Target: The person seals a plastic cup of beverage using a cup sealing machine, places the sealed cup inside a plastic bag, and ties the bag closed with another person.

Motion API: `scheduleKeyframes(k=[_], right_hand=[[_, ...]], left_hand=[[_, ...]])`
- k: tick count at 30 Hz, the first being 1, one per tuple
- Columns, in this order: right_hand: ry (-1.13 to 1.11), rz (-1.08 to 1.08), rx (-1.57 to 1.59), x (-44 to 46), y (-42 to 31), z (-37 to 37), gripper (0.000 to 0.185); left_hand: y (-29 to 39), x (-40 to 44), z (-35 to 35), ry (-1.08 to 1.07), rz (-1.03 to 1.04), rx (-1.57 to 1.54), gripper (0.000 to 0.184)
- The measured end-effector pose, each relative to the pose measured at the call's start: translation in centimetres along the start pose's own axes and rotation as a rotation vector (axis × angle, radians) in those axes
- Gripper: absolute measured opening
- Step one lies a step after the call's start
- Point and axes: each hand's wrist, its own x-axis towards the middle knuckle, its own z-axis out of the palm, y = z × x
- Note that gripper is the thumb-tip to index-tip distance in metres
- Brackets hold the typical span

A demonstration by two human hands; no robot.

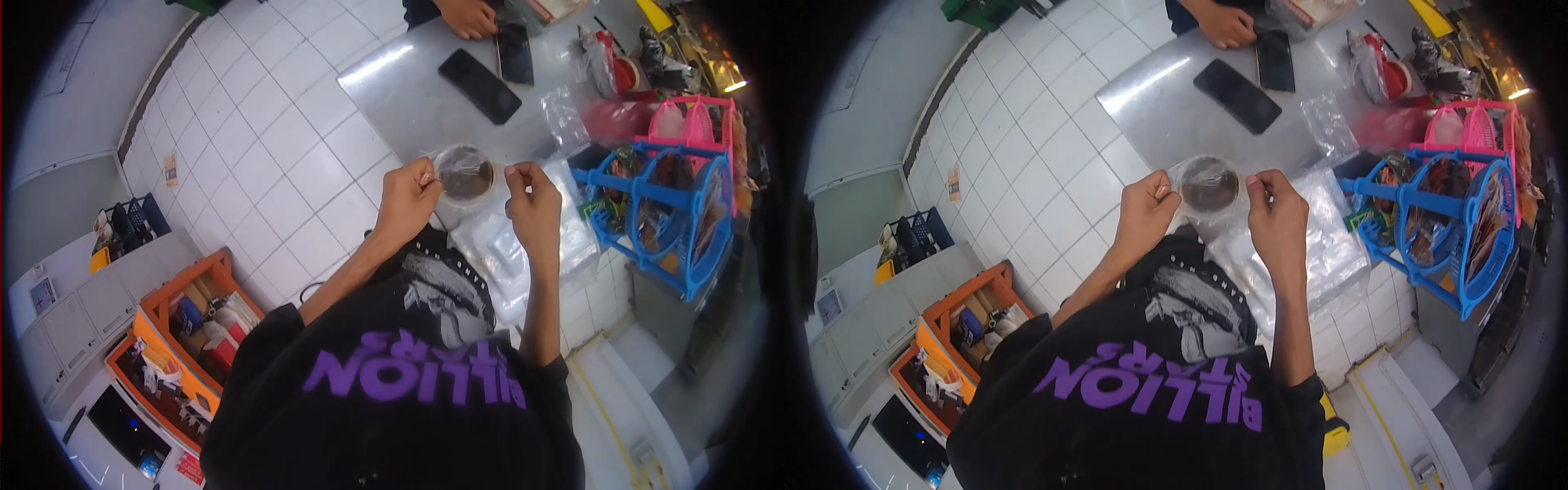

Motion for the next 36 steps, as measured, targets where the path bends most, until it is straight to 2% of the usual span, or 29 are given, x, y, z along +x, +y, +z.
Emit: scheduleKeyframes(k=[2,3,4,5,6,8,9,11,14,17,18,20,22,24,26,27,32,36], right_hand=[[-0.049,0.071,-0.011,0.1,0.2,0.1,0.019],[-0.099,0.063,0.054,0.1,0.8,0.5,0.018],[-0.129,0.022,0.129,1.5,0.9,1.2,0.018],[-0.089,-0.103,0.007,1.7,1.3,1.6,0.029],[-0.103,-0.095,0.000,1.3,1.3,1.6,0.029],[-0.095,-0.236,-0.212,1.3,0.7,1.9,0.045],[-0.094,-0.240,-0.211,1.5,0.6,2.1,0.045],[-0.076,-0.400,-0.444,0.8,0.8,2.6,0.057],[-0.172,-0.313,-0.611,0.4,-0.9,3.3,0.063],[-0.328,-0.328,-0.742,1.4,-2.0,3.6,0.072],[-0.344,-0.358,-0.756,2.0,-1.6,3.4,0.072],[-0.415,-0.470,-0.697,3.0,-0.1,2.0,0.078],[-0.487,-0.475,-0.713,2.3,-0.3,-0.1,0.078],[-0.537,-0.424,-0.599,0.8,-0.4,-2.1,0.076],[-0.553,-0.426,-0.589,-0.7,-0.4,-3.3,0.075],[-0.548,-0.431,-0.551,-1.6,-0.3,-3.8,0.075],[-0.518,-0.317,-0.645,-5.4,-1.5,-4.3,0.066],[-0.497,-0.273,-0.547,-7.2,-0.5,-4.2,0.056]], left_hand=[[-1.1,0.5,0.1,0.088,0.074,0.124,0.016],[-0.4,0.6,0.1,0.044,-0.009,0.091,0.014],[-0.2,1.8,0.2,0.061,0.023,0.091,0.014],[-0.4,1.6,0.6,0.047,0.011,0.064,0.015],[-0.6,0.7,1.0,0.022,-0.024,0.036,0.017],[-1.0,0.8,1.2,0.021,-0.038,0.021,0.015],[-1.2,0.7,1.4,0.027,-0.040,0.023,0.014],[-1.5,0.0,1.4,0.031,-0.060,0.027,0.013],[-1.3,-0.7,1.7,0.029,-0.106,-0.007,0.011],[-1.1,-1.7,3.4,0.047,0.081,-0.112,0.012],[-0.8,-1.9,4.2,0.082,0.077,-0.120,0.012],[0.1,-2.0,5.0,0.030,0.210,-0.177,0.013],[2.2,-2.8,4.6,0.006,0.255,-0.206,0.014],[3.8,-4.2,5.0,-0.031,0.293,-0.245,0.015],[4.5,-5.8,5.3,-0.177,0.502,-0.173,0.015],[5.1,-6.4,4.6,-0.281,0.515,-0.154,0.015],[5.6,-7.7,4.7,-0.386,0.544,-0.272,0.017],[6.1,-8.9,5.3,-0.492,0.515,-0.323,0.021]])
